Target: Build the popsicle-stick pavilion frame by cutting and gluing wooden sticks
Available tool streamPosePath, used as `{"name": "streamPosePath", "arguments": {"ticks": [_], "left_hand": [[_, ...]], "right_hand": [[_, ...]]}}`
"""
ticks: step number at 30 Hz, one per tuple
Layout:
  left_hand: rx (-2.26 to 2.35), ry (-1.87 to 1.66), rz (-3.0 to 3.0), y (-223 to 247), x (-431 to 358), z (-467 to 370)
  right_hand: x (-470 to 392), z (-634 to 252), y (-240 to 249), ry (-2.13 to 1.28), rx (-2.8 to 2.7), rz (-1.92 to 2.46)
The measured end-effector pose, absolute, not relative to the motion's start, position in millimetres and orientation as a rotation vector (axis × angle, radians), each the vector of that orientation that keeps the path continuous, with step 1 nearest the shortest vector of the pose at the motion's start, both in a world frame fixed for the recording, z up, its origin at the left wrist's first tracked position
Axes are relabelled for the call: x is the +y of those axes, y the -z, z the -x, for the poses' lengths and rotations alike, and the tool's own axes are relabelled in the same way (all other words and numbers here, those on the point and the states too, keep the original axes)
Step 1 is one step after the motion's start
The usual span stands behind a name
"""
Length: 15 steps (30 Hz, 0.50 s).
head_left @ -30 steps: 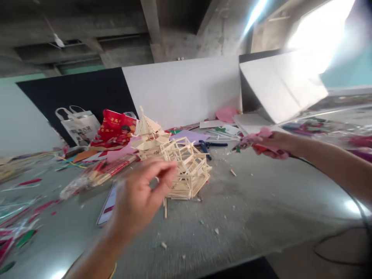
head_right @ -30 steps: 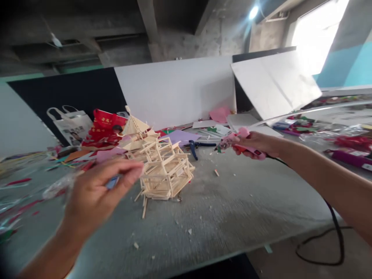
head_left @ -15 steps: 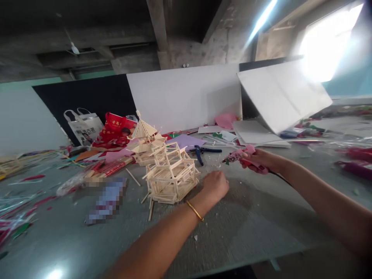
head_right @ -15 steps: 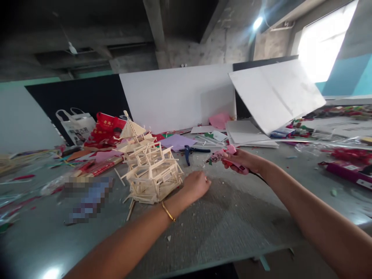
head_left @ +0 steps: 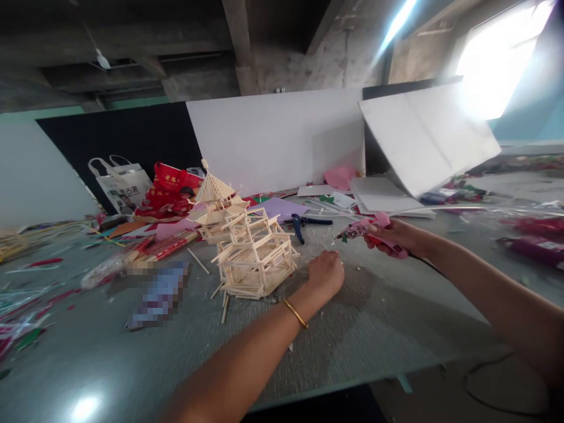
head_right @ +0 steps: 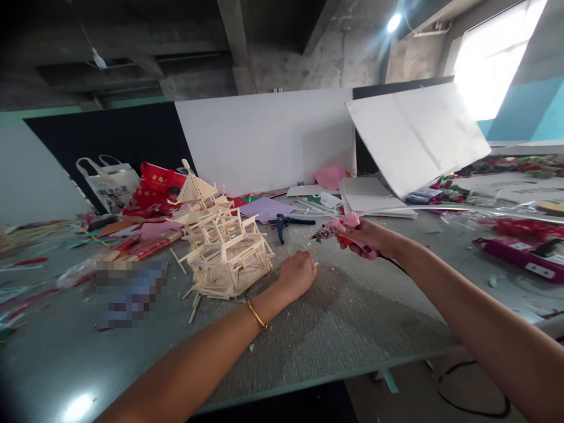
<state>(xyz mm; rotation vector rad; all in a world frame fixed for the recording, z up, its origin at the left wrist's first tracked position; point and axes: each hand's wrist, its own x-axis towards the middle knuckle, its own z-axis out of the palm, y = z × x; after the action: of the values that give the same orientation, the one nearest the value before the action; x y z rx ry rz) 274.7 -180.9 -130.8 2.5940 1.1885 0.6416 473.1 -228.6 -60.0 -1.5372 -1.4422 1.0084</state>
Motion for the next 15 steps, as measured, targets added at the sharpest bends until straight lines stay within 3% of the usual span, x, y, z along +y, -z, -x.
{"name": "streamPosePath", "arguments": {"ticks": [15], "left_hand": [[1.145,-0.921,-2.094,107.5,-171.4,-263.6]], "right_hand": [[-246.4,-464.7,49.5,-1.032,-1.567,1.531]]}}
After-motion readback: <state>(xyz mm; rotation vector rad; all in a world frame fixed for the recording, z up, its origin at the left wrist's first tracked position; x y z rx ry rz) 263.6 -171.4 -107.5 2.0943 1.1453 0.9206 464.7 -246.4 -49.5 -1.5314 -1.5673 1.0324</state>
